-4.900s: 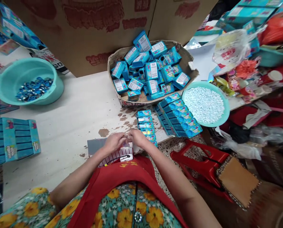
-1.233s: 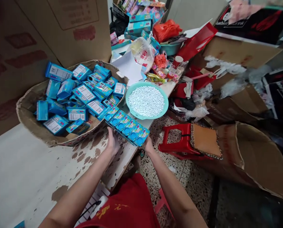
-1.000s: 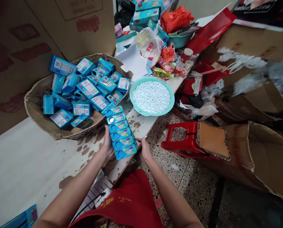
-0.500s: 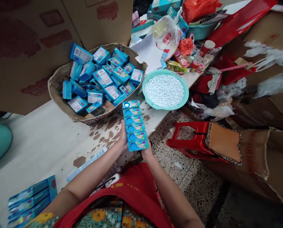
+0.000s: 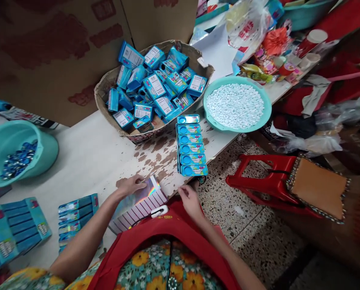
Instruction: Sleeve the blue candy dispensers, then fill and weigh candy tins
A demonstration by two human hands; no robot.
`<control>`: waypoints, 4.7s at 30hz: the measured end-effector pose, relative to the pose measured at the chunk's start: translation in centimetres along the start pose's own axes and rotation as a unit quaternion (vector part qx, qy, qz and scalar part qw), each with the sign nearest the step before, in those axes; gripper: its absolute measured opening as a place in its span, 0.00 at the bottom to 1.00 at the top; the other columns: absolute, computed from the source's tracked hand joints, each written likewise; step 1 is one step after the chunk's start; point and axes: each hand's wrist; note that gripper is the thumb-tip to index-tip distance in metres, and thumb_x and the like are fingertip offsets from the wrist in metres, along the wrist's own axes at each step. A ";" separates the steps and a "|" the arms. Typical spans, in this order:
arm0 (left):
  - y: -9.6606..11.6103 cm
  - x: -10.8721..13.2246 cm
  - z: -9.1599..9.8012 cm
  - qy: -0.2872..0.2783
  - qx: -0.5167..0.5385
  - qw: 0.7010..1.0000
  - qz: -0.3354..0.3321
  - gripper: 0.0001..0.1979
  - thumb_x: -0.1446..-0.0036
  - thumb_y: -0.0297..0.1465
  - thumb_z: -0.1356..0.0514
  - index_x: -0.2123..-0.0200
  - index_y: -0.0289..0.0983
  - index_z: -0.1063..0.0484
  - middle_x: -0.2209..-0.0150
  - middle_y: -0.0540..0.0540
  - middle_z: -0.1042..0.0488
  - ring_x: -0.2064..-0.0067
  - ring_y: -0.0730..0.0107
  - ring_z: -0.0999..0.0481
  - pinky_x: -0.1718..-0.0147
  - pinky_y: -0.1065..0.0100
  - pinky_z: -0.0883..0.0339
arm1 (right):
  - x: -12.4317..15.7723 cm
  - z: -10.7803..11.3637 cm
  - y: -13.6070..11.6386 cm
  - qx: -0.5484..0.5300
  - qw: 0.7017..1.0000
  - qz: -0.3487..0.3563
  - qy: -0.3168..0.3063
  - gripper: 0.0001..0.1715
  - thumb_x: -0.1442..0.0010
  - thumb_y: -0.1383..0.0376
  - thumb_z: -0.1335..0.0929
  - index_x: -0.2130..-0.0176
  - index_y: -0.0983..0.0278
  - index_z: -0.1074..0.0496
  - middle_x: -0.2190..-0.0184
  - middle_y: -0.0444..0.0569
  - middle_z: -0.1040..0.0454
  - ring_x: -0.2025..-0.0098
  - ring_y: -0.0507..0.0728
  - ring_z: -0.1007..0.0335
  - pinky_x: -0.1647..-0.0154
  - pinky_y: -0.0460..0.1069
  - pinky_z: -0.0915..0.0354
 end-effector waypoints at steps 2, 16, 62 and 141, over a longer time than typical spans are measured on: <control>-0.3 0.4 -1.6 -0.032 -0.053 0.998 0.010 0.14 0.57 0.41 0.38 0.69 0.37 0.28 0.74 0.50 0.28 0.71 0.69 0.31 0.73 0.71 0.43 | -1.7 -2.1 -1.7 0.050 0.994 0.079 -0.053 0.15 0.42 0.54 0.36 0.64 0.61 0.28 0.65 0.48 0.26 0.63 0.57 0.31 0.59 0.52 0.35; 2.5 3.1 -1.3 0.021 -0.068 0.997 -0.022 0.11 0.49 0.35 0.44 0.65 0.36 0.26 0.72 0.49 0.27 0.71 0.69 0.31 0.71 0.70 0.44 | -3.7 -9.0 -3.4 0.021 0.986 0.055 -0.157 0.23 0.49 0.67 0.32 0.52 0.62 0.36 0.75 0.40 0.32 0.72 0.53 0.32 0.69 0.48 0.33; 18.1 1.5 -5.7 -0.180 0.157 0.944 -0.228 0.10 0.44 0.32 0.50 0.58 0.39 0.47 0.76 0.55 0.34 0.77 0.76 0.33 0.75 0.72 0.38 | -2.1 3.8 -11.6 -0.048 0.943 0.146 0.295 0.22 0.52 0.59 0.27 0.60 0.64 0.34 0.60 0.50 0.30 0.58 0.56 0.31 0.57 0.52 0.34; 18.5 -2.2 -5.2 -0.149 0.159 0.932 -0.289 0.06 0.45 0.30 0.49 0.63 0.40 0.46 0.79 0.58 0.38 0.78 0.77 0.36 0.76 0.74 0.42 | -5.2 4.1 -13.7 0.049 0.938 0.165 0.300 0.14 0.53 0.60 0.28 0.66 0.64 0.30 0.60 0.49 0.32 0.55 0.56 0.33 0.51 0.53 0.37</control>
Point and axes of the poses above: each hand's wrist, its own x-axis away from the middle knuckle, its own z-axis out of the back of the hand, y = z × x
